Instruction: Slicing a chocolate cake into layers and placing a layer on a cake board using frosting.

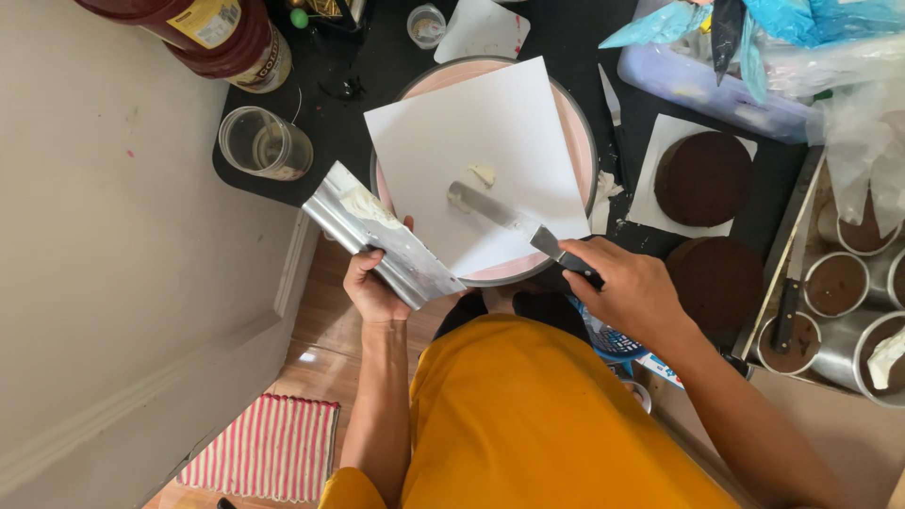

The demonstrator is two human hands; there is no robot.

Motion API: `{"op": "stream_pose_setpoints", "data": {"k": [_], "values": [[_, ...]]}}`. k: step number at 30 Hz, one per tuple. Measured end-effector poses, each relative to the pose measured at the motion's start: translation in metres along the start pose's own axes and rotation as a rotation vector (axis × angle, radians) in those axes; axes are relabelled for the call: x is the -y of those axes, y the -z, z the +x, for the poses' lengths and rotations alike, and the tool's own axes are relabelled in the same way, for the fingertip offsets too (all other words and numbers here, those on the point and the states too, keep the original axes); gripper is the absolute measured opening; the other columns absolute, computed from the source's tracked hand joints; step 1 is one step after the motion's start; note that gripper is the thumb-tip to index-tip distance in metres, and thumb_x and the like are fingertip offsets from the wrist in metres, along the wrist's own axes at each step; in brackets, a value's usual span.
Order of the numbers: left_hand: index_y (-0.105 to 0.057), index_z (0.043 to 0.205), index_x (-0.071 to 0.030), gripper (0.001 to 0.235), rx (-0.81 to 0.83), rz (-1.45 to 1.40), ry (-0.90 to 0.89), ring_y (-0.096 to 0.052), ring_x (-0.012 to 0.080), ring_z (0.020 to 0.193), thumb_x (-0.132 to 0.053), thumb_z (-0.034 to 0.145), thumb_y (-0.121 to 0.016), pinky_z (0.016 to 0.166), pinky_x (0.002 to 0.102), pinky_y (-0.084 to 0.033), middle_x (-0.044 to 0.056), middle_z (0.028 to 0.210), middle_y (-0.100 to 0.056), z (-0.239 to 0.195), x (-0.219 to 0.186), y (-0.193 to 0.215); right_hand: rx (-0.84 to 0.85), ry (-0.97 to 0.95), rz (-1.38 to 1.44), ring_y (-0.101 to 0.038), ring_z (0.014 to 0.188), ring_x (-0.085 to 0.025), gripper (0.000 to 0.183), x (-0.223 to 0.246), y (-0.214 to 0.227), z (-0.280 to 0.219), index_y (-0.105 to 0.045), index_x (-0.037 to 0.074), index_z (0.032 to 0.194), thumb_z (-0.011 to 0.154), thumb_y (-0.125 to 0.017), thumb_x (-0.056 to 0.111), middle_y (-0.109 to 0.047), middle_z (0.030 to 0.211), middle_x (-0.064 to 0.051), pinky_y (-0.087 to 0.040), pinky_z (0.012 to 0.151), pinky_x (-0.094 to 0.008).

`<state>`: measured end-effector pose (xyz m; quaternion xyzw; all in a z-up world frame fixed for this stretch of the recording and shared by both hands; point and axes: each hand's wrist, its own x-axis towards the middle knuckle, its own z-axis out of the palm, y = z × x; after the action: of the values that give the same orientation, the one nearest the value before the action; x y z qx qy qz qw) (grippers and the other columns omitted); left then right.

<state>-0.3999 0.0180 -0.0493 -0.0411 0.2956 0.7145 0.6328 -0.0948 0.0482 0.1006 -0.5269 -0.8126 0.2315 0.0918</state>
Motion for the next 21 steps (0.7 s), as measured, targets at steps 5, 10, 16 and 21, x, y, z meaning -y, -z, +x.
{"op": "stream_pose_setpoints", "data": {"k": [5, 10, 16, 21], "values": [[-0.040, 0.152, 0.001, 0.082, 0.010, 0.016, 0.020, -0.055, 0.0390, 0.134, -0.016, 0.075, -0.063, 0.110, 0.051, -0.046, 0.020, 0.133, -0.058, -0.005, 0.006, 0.003, -0.037, 0.041, -0.093, -0.071, 0.067, -0.024, 0.036, -0.014, -0.026, 0.013, -0.069, 0.009, 0.126, 0.091, -0.073, 0.016, -0.075, 0.099, -0.006, -0.056, 0.058, -0.034], [-0.039, 0.152, 0.002, 0.081, 0.023, -0.006, 0.029, -0.054, 0.0365, 0.136, -0.014, 0.077, -0.064, 0.109, 0.050, -0.048, 0.019, 0.134, -0.057, -0.009, 0.009, 0.008, -0.092, -0.025, -0.043, -0.072, 0.069, -0.026, 0.038, -0.018, -0.019, 0.018, -0.068, 0.008, 0.127, 0.090, -0.074, 0.016, -0.075, 0.107, -0.011, -0.056, 0.060, -0.036], [-0.041, 0.150, 0.002, 0.080, 0.017, -0.016, 0.027, -0.055, 0.0368, 0.134, -0.015, 0.076, -0.063, 0.107, 0.052, -0.049, 0.020, 0.131, -0.059, -0.009, 0.012, 0.008, -0.092, -0.077, -0.052, -0.074, 0.084, -0.032, 0.036, -0.014, 0.014, 0.001, -0.071, 0.010, 0.121, 0.087, -0.077, 0.019, -0.075, 0.107, -0.012, -0.058, 0.071, -0.039], [-0.043, 0.150, 0.003, 0.079, 0.018, -0.023, 0.030, -0.055, 0.0374, 0.135, -0.015, 0.077, -0.063, 0.109, 0.051, -0.047, 0.020, 0.132, -0.059, -0.007, 0.014, 0.010, 0.040, -0.142, 0.100, -0.077, 0.077, -0.022, 0.036, -0.002, -0.006, -0.002, -0.070, 0.011, 0.122, 0.089, -0.075, 0.021, -0.077, 0.103, -0.007, -0.060, 0.065, -0.032]]}}
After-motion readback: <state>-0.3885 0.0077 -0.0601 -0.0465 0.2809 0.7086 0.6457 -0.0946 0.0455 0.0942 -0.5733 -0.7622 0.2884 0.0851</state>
